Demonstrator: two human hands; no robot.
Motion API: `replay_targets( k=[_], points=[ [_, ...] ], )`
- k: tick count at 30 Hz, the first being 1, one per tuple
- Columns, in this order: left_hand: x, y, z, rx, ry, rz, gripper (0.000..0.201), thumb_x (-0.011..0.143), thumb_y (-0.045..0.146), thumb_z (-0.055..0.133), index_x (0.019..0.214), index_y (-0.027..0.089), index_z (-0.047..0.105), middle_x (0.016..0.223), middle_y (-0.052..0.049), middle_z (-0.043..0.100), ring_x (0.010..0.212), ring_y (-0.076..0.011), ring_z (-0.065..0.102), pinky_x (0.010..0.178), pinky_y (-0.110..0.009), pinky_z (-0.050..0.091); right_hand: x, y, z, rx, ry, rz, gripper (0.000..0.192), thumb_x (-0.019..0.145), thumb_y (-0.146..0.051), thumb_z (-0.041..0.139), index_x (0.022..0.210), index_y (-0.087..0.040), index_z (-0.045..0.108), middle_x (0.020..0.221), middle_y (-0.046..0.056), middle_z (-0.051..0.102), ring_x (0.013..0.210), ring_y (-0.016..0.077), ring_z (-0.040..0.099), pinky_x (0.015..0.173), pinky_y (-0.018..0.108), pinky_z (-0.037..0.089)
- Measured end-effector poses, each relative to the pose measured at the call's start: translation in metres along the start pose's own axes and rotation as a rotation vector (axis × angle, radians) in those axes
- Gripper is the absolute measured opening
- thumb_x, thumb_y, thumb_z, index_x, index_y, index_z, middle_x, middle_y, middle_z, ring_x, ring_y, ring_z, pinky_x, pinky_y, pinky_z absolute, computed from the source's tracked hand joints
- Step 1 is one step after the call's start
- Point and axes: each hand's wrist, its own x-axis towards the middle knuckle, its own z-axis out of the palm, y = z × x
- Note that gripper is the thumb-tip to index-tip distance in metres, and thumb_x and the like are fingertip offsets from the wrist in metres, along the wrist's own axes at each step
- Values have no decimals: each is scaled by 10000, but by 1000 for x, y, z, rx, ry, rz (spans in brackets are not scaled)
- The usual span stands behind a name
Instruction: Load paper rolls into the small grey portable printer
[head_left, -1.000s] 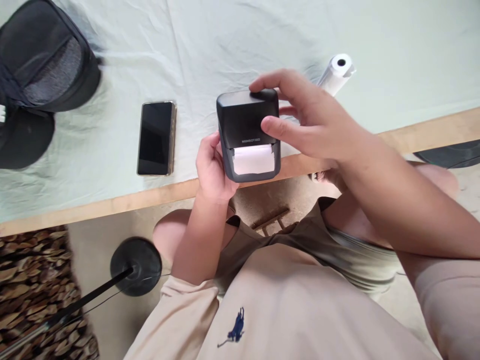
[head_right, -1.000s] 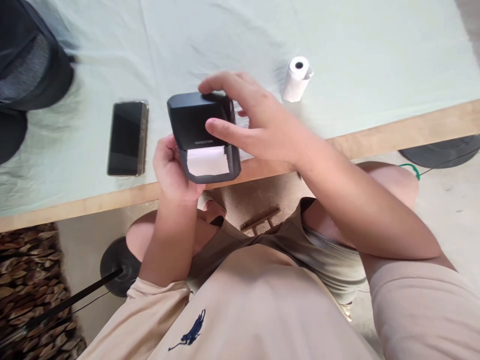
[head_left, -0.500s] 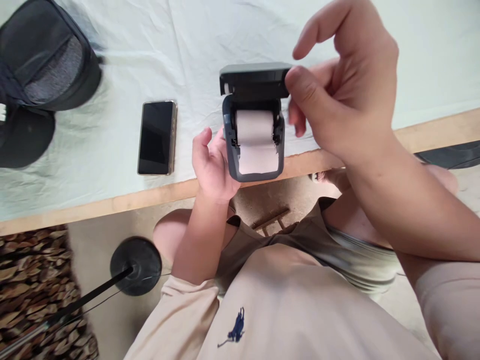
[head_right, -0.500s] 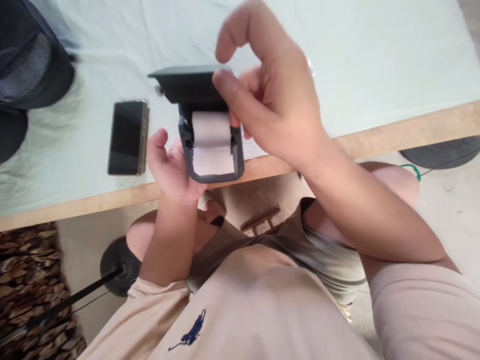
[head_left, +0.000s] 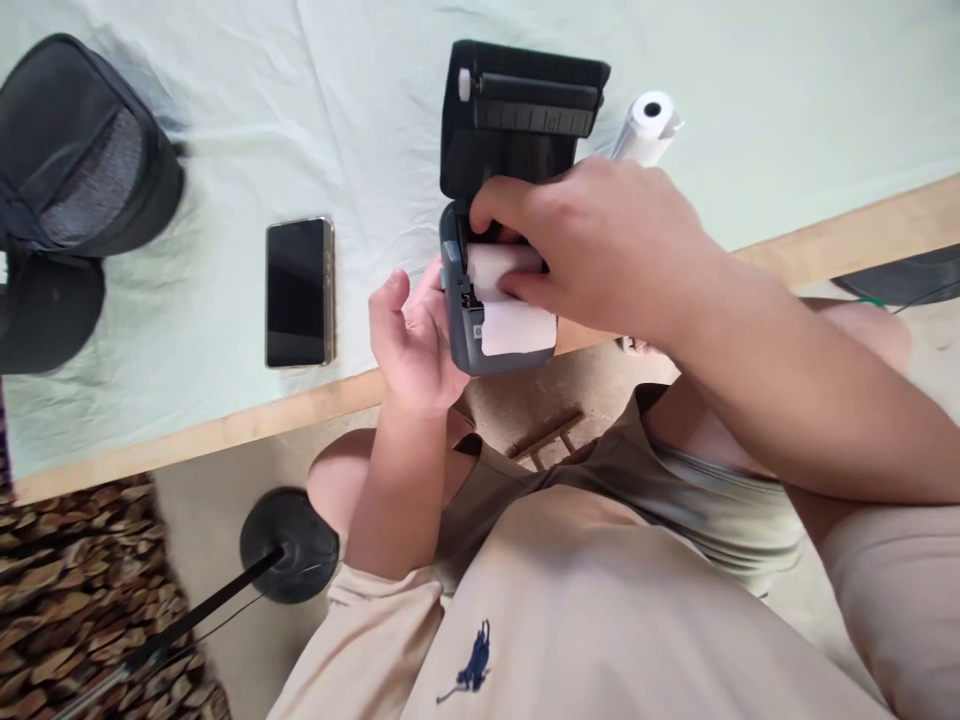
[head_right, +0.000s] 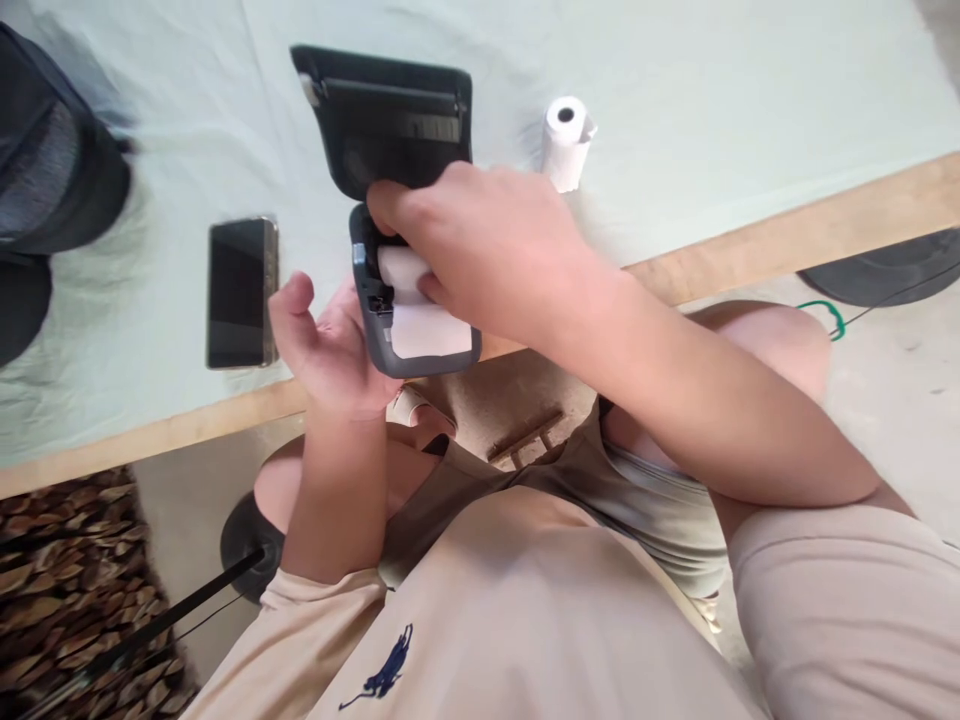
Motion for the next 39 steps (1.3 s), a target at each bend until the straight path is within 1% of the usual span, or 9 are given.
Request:
replay_targets(
  k=[5,9,11,15,20,24,29,34,39],
  points=[
    [-1,3,5,-28,60,-5,556,1036,699,442,1163,253,748,1211,-117,819,1506,-375,638,1125,-489,613,-13,9,-24,475,88,-122,418,777,-227,701,1188,-305,706,1008,-20,767,790,195,669,712,360,537],
    [0,5,3,-90,75,18,418,1033,619,482,956,286,722,1054,-102,821,1531,-356,613,1128,-490,619,-14,34,-21,1081,250,43,353,780,-177,673,1114,-291,656,790,-66,667,550,135,526,430,310,307],
    [1,4,0,-128,82,30,427,1043,612,465,953,291,731,989,-97,809,1523,-342,616,1150,-495,616,-10,47,-9,1203,224,87,284,811,-237,782,1041,-292,625,791,-54,659,565,145,556,437,306,342],
    [2,3,-4,-120,95,44,443,1030,642,503,1001,281,757,1051,-103,817,1525,-348,603,1192,-509,596,-5,64,16,1038,216,18,440,774,-423,959,996,-284,606,926,-6,686,789,189,668,668,329,562],
    [4,1,-9,-73,45,38,488,1001,706,523,1052,280,754,1118,-97,817,1500,-354,642,1169,-453,608,-6,75,38,672,287,-110,357,869,-369,820,1176,-310,647,1223,33,757,1150,277,739,1049,441,604],
    [4,2,-8,-39,48,38,525,1009,737,510,1090,282,760,1152,-88,830,1452,-369,685,1126,-456,636,-10,81,45,347,259,-71,470,886,-269,718,1345,-305,629,1245,77,804,1105,316,776,1024,518,624],
    [4,3,-6,-46,43,47,542,995,766,537,1079,278,759,1120,-91,840,1501,-374,648,1133,-456,632,-11,92,25,147,646,-97,414,929,-309,727,1328,-246,639,1386,141,717,1327,328,669,1186,507,546],
    [5,3,-7,-66,35,45,533,1011,749,518,1082,280,762,1086,-82,844,1489,-363,657,1143,-454,628,3,107,34,139,478,252,423,938,-266,758,1333,-211,617,1390,180,602,1088,256,679,1035,403,596],
    [5,3,-8,-66,30,39,599,1005,794,513,1094,262,773,1116,-99,846,1468,-375,682,1107,-459,646,8,128,32,290,501,221,430,919,-256,751,1295,-314,550,1124,40,644,861,175,577,856,325,549]
  ],
)
